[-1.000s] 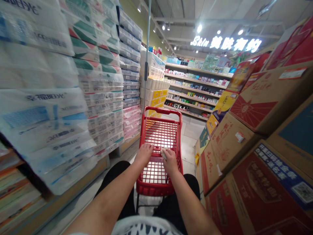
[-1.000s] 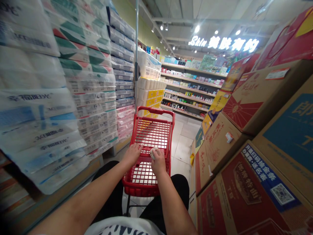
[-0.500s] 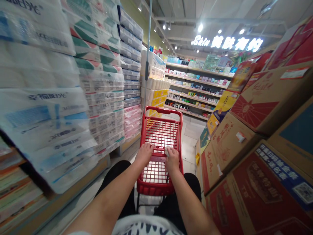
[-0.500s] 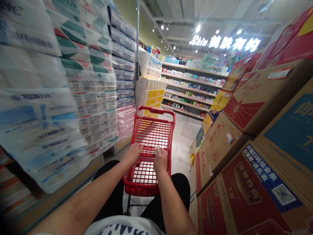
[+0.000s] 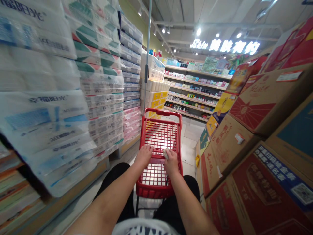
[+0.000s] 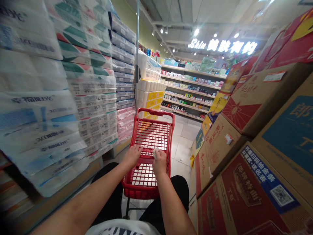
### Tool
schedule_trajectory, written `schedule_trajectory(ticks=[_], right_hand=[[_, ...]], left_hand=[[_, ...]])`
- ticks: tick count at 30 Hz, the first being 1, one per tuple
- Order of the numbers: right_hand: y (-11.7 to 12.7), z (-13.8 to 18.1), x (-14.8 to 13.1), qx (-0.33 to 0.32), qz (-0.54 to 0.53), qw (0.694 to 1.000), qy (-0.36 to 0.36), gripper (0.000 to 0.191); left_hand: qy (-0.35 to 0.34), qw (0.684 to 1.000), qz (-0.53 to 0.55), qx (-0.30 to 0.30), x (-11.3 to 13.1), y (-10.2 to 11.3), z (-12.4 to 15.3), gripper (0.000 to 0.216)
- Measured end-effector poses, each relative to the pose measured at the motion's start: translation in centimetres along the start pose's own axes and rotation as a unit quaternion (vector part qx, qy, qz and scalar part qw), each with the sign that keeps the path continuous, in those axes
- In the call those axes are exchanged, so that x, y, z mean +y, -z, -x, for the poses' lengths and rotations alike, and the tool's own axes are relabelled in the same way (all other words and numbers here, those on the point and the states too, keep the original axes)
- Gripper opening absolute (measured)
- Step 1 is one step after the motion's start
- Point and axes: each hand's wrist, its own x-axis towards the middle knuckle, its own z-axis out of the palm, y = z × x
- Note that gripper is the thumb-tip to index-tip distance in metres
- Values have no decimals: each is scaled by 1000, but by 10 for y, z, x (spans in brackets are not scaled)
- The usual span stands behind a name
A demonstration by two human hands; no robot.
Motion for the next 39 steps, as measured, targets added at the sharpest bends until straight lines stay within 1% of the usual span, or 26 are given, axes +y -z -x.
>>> schedule_trajectory(ticks=[2, 3, 6, 8, 9, 12, 14, 16, 18, 20, 21, 24, 26, 30, 32, 35, 36, 37, 39], right_hand=[[-1, 0, 0, -26, -14, 999, 35, 57], [-1, 0, 0, -25, -15, 999, 36, 57], [1, -1, -1, 16, 3, 1000, -14, 52], [1, -1, -3, 29, 7, 999, -27, 52], [1, -1, -4, 21, 2, 1000, -16, 53], [-1, 0, -9, -36, -24, 998, 46, 58], [-3, 1, -10, -50, -29, 997, 54, 59], [-3, 0, -9, -27, -16, 999, 19, 57], [0, -2, -6, 17, 6, 999, -36, 54], [2, -3, -1, 41, 13, 997, -63, 53], [3, -3, 1, 37, 9, 998, -56, 53], [2, -1, 4, -12, -20, 1000, 12, 54], [1, 0, 4, -22, -30, 999, 33, 56], [0, -2, 3, 34, -13, 999, -20, 54], [0, -2, 2, 21, -13, 1000, -8, 54], [-1, -1, -2, -43, -27, 997, 54, 55], [-1, 0, -3, -52, -29, 996, 60, 55], [-2, 0, -4, -49, -29, 997, 53, 54], [-2, -1, -4, -16, -20, 1000, 16, 53]], left_hand=[[1, 1000, 7, 1, 0, 0, 0, 59], [2, 1000, 8, 3, 0, -1, 0, 59], [0, 1000, 0, 11, -1, -3, 1, 59], [-2, 1000, -7, 15, -1, -5, 0, 57], [-3, 1000, -10, 15, -2, -5, 0, 56], [-5, 1000, -15, 14, -5, -7, -1, 55], [-6, 1000, -14, 10, -7, -8, -1, 58], [-4, 1000, -8, 6, -9, -9, 0, 61], [0, 1000, -4, 5, -9, -9, 0, 62], [1, 1000, -4, 10, -7, -9, -1, 60], [1, 1000, -5, 12, -6, -8, -1, 59], [3, 1000, -5, 13, -4, -8, -2, 55], [4, 1000, -5, 14, -3, -8, -2, 56], [1, 1000, -3, 12, -3, -9, -2, 60], [-1, 1000, -5, 11, -4, -8, -2, 59], [-4, 1000, -15, 12, -5, -7, -2, 59], [-5, 1000, -17, 11, -5, -7, -1, 60], [-5, 1000, -18, 10, -6, -6, -1, 61], [-2, 1000, -16, 6, -6, -6, -1, 63]])
